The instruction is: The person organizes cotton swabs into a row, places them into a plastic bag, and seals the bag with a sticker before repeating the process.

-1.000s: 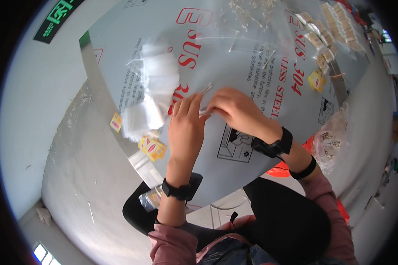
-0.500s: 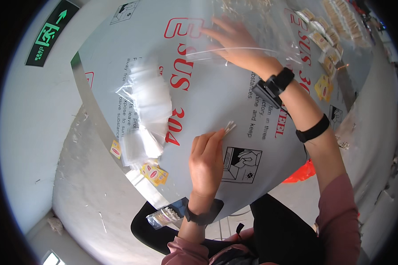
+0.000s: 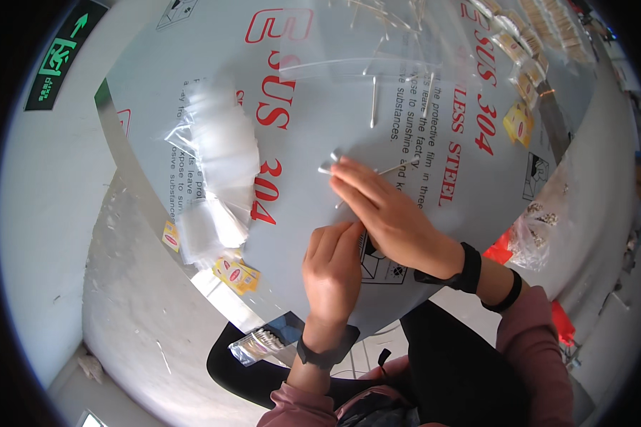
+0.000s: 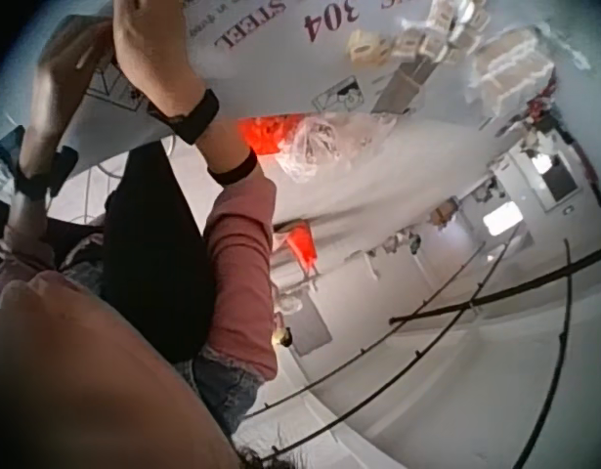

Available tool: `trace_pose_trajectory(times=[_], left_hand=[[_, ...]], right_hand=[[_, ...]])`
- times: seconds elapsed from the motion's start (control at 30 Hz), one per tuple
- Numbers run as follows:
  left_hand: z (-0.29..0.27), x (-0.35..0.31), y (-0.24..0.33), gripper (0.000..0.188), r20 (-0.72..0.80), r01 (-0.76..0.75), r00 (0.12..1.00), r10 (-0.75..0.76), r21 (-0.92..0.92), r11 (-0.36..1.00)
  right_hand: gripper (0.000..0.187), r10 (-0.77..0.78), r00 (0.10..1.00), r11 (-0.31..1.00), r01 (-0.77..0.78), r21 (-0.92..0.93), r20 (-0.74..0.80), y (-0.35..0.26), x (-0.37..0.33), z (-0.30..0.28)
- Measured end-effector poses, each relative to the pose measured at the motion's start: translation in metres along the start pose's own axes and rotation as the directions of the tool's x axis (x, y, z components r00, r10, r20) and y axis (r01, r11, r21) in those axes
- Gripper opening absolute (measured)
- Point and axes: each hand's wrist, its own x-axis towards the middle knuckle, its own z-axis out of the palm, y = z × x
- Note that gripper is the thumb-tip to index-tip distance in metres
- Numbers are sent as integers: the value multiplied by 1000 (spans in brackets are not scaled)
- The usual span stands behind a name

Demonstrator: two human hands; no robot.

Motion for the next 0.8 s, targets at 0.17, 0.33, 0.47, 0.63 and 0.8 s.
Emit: trace_pose_trajectory(times=[0.17,0.33,0.47,0.63,0.8], left_hand=[[-13,-5,-6,24,-3,82,997,-82,45,996],[-21,8,1,47,10,54,998,-55,34,998],[-20,36,-7,60,108,-82,992,60,213,974],[-14,56,-23,49,137,-166,983,126,339,926],[-22,39,-21,27,121,-160,984,127,323,933]], right_hand=[[60,64,986,998,-67,-15,-156,23,17,-42],[68,73,987,906,-127,-404,-147,104,26,-90],[60,25,996,884,-59,-464,-80,131,37,-89],[49,-51,993,948,14,-317,-109,106,44,-62],[40,-102,994,970,91,-224,-38,50,35,-33]])
